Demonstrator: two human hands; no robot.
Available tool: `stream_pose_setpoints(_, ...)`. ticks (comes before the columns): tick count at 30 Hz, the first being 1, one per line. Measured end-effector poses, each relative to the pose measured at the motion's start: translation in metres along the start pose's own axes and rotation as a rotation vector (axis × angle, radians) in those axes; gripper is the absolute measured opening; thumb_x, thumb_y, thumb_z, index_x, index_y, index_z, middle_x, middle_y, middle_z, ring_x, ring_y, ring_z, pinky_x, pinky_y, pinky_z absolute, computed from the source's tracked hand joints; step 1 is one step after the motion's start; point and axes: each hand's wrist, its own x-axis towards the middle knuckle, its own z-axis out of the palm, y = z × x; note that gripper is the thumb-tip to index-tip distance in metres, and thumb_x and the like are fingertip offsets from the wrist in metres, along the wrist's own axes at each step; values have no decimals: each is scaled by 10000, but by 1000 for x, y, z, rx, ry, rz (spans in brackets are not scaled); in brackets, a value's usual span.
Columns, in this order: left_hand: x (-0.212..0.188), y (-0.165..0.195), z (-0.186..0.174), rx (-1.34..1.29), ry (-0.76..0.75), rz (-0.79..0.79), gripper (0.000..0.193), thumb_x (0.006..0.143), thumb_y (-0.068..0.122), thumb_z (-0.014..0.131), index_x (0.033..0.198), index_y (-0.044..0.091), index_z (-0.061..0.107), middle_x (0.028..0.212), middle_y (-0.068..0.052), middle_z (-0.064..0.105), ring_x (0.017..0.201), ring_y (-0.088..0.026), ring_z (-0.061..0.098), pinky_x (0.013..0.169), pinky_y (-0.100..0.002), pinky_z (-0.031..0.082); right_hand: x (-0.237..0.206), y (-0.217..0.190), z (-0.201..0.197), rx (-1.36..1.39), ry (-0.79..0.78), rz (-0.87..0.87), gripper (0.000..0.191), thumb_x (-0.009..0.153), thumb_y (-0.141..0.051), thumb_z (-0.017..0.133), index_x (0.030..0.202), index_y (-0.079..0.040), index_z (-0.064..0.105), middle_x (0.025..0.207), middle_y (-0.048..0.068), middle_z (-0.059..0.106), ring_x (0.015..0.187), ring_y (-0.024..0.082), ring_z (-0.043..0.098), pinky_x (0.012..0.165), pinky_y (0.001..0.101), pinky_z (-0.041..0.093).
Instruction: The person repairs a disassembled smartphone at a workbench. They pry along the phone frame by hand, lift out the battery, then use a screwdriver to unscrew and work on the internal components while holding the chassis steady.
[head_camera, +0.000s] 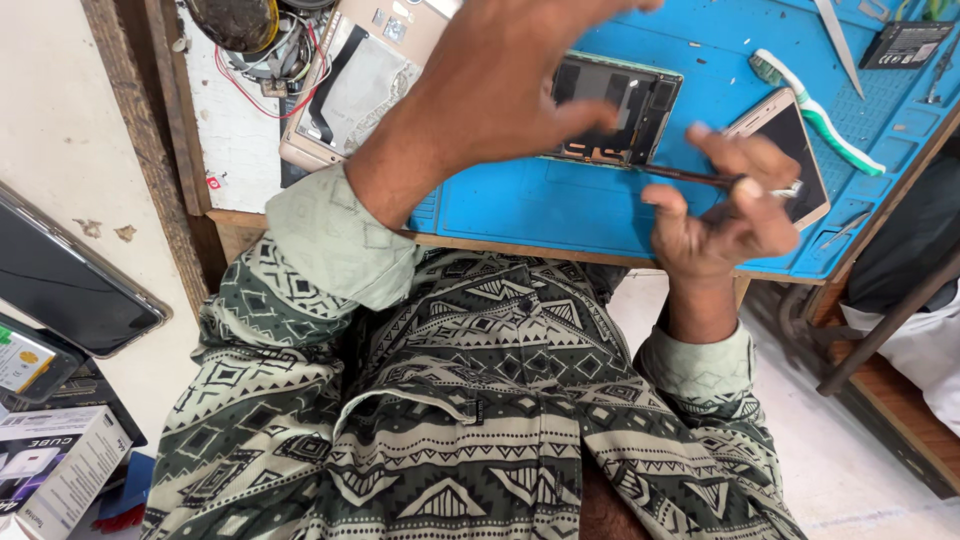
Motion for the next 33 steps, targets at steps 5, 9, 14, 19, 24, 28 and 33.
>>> stream_pose_setpoints(5, 3, 14, -2, 97, -263, -3, 857, 584, 325, 1007, 1350, 141, 670, 1260, -59, 604, 1211, -300, 556, 1013, -442, 456, -6, 0, 0, 21, -3, 40, 646, 992, -120, 848, 1329, -212, 304, 980, 86, 780, 960, 272, 617, 913, 398, 475)
stream_pose_setpoints(9, 4, 14, 1, 136, -295, 14, 816, 631, 286, 997, 1361, 127, 668, 1245, -64, 579, 1220, -297, 528, 1028, -446, 428, -8, 4, 0, -41, 3, 24, 683, 920, -253, 862, 1315, -208, 306, 954, 75, 736, 908, 226, 610, 926, 417, 487)
stream_pose_setpoints(14, 2, 11, 1, 111, -286, 16, 794, 649, 283, 999, 1350, 112, 670, 1260, -76, 565, 1220, -301, 518, 1014, -452, 426, -4, -2, 2, 20, -26, 91, 601, 1048, -136, 814, 1327, -222, 290, 1020, 75, 786, 1026, 242, 638, 960, 396, 483)
stream_pose_setpoints(19, 2, 9, 3, 139, -260, 29, 825, 648, 301, 1002, 1374, 114, 657, 1253, -56, 575, 1234, -289, 524, 1040, -443, 432, 5, -4, 1, -13, -78, 39, 598, 970, -204, 769, 1313, -217, 280, 1000, 98, 760, 989, 276, 660, 971, 468, 478)
stream_pose_setpoints(24, 1, 10, 7, 158, -266, 6, 858, 648, 317, 1008, 1395, 108, 643, 1214, -67, 581, 1193, -284, 545, 1015, -447, 447, 4, -7, 2, 1, -39, 128, 635, 987, -171, 835, 1304, -220, 287, 951, 70, 760, 906, 260, 647, 833, 317, 475)
stream_pose_setpoints(28, -1, 7, 7, 151, -256, 18, 862, 654, 312, 1013, 1403, 119, 631, 1213, -61, 581, 1182, -277, 556, 1006, -443, 453, 6, -4, 6, -14, -27, 16, 665, 907, -273, 805, 1305, -209, 277, 990, 144, 738, 925, 307, 601, 841, 335, 477)
stream_pose_setpoints(33, -3, 5, 8, 144, -241, 25, 871, 665, 340, 1022, 1406, 122, 620, 1226, -64, 578, 1180, -279, 558, 998, -441, 452, 6, -6, 4, 62, -40, 68, 587, 1007, -160, 782, 1301, -212, 277, 959, 105, 749, 888, 265, 630, 867, 364, 504)
